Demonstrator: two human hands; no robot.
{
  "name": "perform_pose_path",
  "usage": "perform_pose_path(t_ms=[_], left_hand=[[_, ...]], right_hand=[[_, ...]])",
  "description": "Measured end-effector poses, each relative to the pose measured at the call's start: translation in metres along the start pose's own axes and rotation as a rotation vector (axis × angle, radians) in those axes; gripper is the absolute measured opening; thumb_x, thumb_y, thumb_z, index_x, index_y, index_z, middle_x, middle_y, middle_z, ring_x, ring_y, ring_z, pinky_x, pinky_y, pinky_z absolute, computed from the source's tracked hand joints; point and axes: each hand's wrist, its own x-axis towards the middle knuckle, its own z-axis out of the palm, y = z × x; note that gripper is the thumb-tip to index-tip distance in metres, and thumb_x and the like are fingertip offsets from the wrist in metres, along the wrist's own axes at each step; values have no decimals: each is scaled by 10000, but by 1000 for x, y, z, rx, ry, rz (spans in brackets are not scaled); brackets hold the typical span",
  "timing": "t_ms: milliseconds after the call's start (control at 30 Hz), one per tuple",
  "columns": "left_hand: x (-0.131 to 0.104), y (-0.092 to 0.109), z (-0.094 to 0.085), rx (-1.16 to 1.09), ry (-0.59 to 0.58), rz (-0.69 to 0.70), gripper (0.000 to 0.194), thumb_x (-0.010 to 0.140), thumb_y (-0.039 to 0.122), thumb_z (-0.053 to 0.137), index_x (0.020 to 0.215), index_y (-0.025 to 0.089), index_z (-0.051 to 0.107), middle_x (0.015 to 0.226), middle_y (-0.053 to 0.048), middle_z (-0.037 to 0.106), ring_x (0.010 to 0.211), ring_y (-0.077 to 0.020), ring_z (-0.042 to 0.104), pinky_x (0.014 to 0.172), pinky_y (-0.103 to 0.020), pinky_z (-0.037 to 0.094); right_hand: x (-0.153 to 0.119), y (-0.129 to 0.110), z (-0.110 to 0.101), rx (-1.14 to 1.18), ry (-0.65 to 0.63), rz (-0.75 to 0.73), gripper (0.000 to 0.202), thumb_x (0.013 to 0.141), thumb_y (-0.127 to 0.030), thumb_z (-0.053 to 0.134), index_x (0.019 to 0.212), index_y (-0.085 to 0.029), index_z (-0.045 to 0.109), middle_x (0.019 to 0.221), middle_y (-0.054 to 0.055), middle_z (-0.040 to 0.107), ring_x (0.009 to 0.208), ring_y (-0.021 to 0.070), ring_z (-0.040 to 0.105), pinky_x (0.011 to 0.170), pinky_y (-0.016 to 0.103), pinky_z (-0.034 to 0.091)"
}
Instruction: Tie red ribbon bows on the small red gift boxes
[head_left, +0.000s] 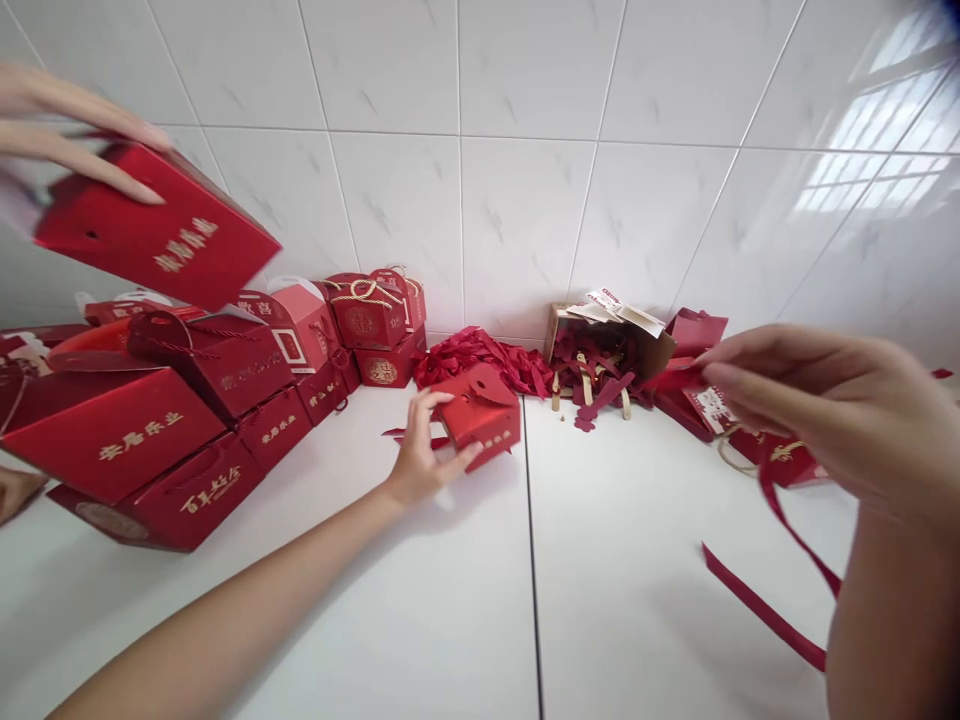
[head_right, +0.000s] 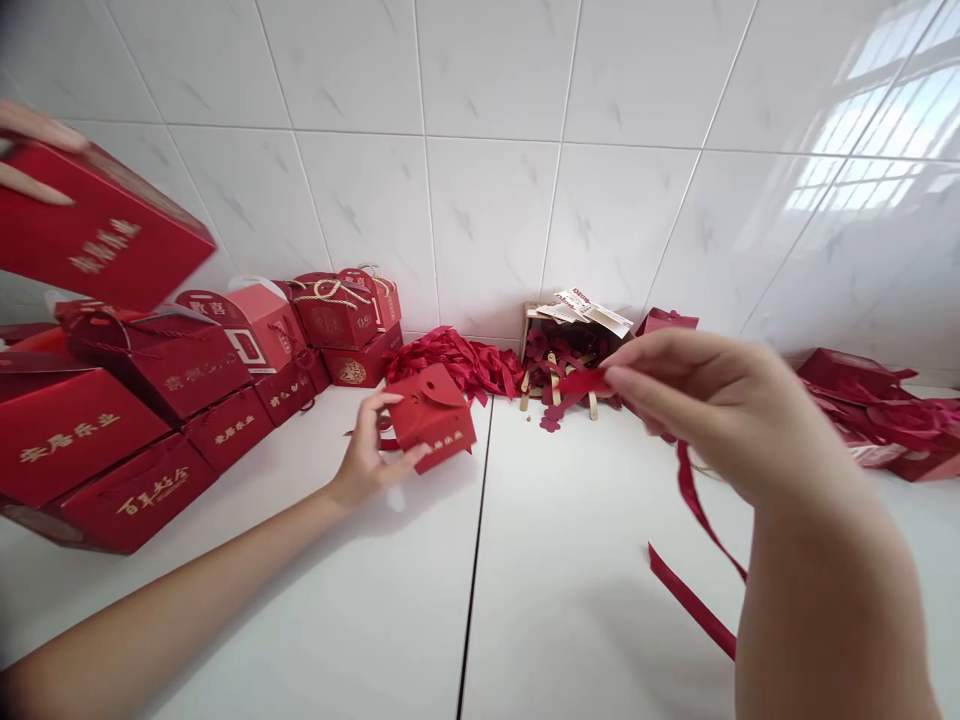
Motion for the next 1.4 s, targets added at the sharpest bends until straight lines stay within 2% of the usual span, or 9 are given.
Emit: perform_pose_path(t_ms=[100,367,767,867,967,1033,1133,1300,1400], left_hand=[[-15,17,8,-135,-179,2,584,717,319,685,1199,234,366,1253,-124,413,1147,-275,469,946,-427,424],[-26,38,14,-304,-368,94,752,683,300,699,1308,247,284,1250,-125,399,1133,-294,460,960,-482,401],[-28,35,16,-235,-420,210,842,672,318,724,1346,268,222,1291,-132,338,1221,-315,370,1017,-510,342],[-28,36,15,-249,-432,186,882,674,426,712,1377,260,206,1334,-139,308,1278,-340,299,1045,-529,297],[-18,45,10,-270,-409,46,697,788,533,544,1373,257,284,1389,-132,275,1328,-344,226,1054,-525,283],[-6,55,7,-232,-414,-69,473,852,469,471,1278,268,427,1373,-106,319,1332,-319,234,1072,-505,265],[12,71,3,-118,-501,-144,249,833,366,532,1065,278,556,1242,-76,453,1251,-305,353,1041,-506,312],[28,88,6,107,-629,-98,258,683,278,681,914,253,568,1137,-71,515,1093,-314,473,874,-493,458],[27,90,14,119,-587,-167,216,659,188,659,849,236,566,1168,-79,536,1137,-324,463,922,-528,423]], right_hand=[[3,-3,18,-166,-277,-6,244,758,-432,664,843,-206,692,642,34,612,556,115,530,468,236,415],[13,11,59,-113,-543,93,175,787,-353,614,823,-192,670,776,50,684,660,158,623,584,275,515],[13,18,77,-298,-576,150,146,785,-322,594,751,-187,637,735,20,691,563,146,647,457,230,424],[11,15,78,-309,-605,151,144,787,-320,589,741,-190,629,706,10,691,572,147,651,435,219,406],[11,17,80,-277,-621,149,141,787,-308,579,745,-191,645,693,10,691,556,145,646,438,222,410],[12,20,81,-253,-630,153,141,782,-297,575,751,-190,662,705,11,694,541,141,640,445,225,415],[13,24,82,-245,-617,118,140,767,-282,578,746,-193,685,700,15,689,559,142,627,464,229,420],[14,27,83,-288,-577,17,130,720,-215,584,716,-212,714,670,4,683,553,129,561,477,240,382],[14,27,83,-291,-593,13,159,710,-183,570,724,-206,727,681,0,691,542,122,540,482,245,368]])
